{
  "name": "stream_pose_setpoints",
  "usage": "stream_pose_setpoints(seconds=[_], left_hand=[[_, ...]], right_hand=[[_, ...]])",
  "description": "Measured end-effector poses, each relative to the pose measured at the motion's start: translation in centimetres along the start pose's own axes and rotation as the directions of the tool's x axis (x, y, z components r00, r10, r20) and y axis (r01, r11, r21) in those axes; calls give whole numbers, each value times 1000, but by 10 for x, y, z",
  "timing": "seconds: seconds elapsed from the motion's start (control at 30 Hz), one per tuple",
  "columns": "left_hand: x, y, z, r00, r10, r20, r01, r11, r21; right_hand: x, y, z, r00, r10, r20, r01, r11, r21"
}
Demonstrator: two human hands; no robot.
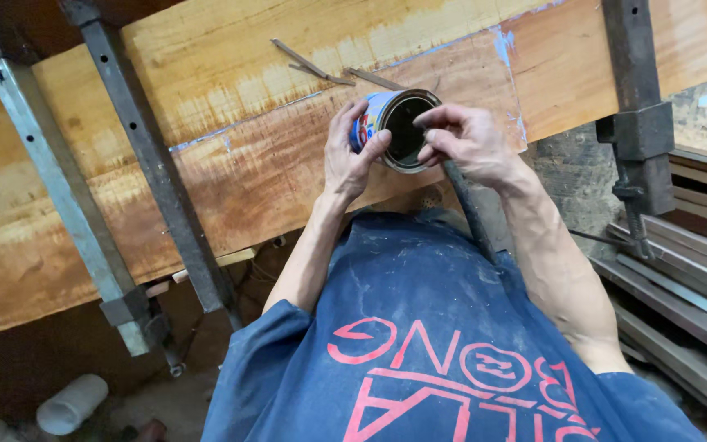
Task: The person scrapes a crack in a wooden plank, retrieves a hammer and nails, and hammers nails into the crack. They then open a can of filler, retrieve a putty knife, and apply filler into the crack.
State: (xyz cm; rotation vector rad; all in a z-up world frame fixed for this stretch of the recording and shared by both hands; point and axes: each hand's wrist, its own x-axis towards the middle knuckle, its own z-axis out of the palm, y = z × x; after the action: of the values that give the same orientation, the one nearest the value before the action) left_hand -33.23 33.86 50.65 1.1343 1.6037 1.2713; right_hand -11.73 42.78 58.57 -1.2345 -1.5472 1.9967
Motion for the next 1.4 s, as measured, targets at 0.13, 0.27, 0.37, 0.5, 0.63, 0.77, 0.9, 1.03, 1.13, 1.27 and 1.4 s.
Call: stream_pose_setpoints(seconds=[0.13,0.27,0.37,0.5,0.63,0.77,0.9,1.03,1.13,1.27,1.4], left_hand=[[-1,-9,-2,1000,-15,-10,15,1000,-20],[-2,-15,-6,1000,6,-15,-6,999,-43],[-3,-18,-10,999,-20,-32,19,999,-46],[-4,-18,-23,997,-81,-19,76,982,-170],[-6,-8,-40,985,-164,-46,158,981,-112],[-11,7,-50,979,-36,-200,59,993,106],[-30,32,-33,896,344,-280,-262,920,292],[-41,53,8,947,313,-70,-304,945,117],[-35,59,36,998,52,18,-50,992,-115],[-23,63,63,976,92,196,-71,991,-113],[-20,67,87,936,251,249,-272,961,55]], right_hand=[[-9,8,-5,999,45,-19,-36,942,334],[-8,22,-5,999,38,9,-37,846,532],[-6,27,0,999,15,-31,5,818,575],[1,27,18,990,-23,-140,73,929,363],[7,19,38,968,-166,-190,159,986,-54],[9,12,51,946,-185,-266,187,982,-18],[5,15,49,917,-209,-339,276,947,164],[-11,32,39,877,-103,-469,240,940,242],[-26,54,41,832,-32,-554,246,916,317],[-44,83,36,768,36,-640,293,868,400],[-55,106,27,738,214,-640,290,756,587]])
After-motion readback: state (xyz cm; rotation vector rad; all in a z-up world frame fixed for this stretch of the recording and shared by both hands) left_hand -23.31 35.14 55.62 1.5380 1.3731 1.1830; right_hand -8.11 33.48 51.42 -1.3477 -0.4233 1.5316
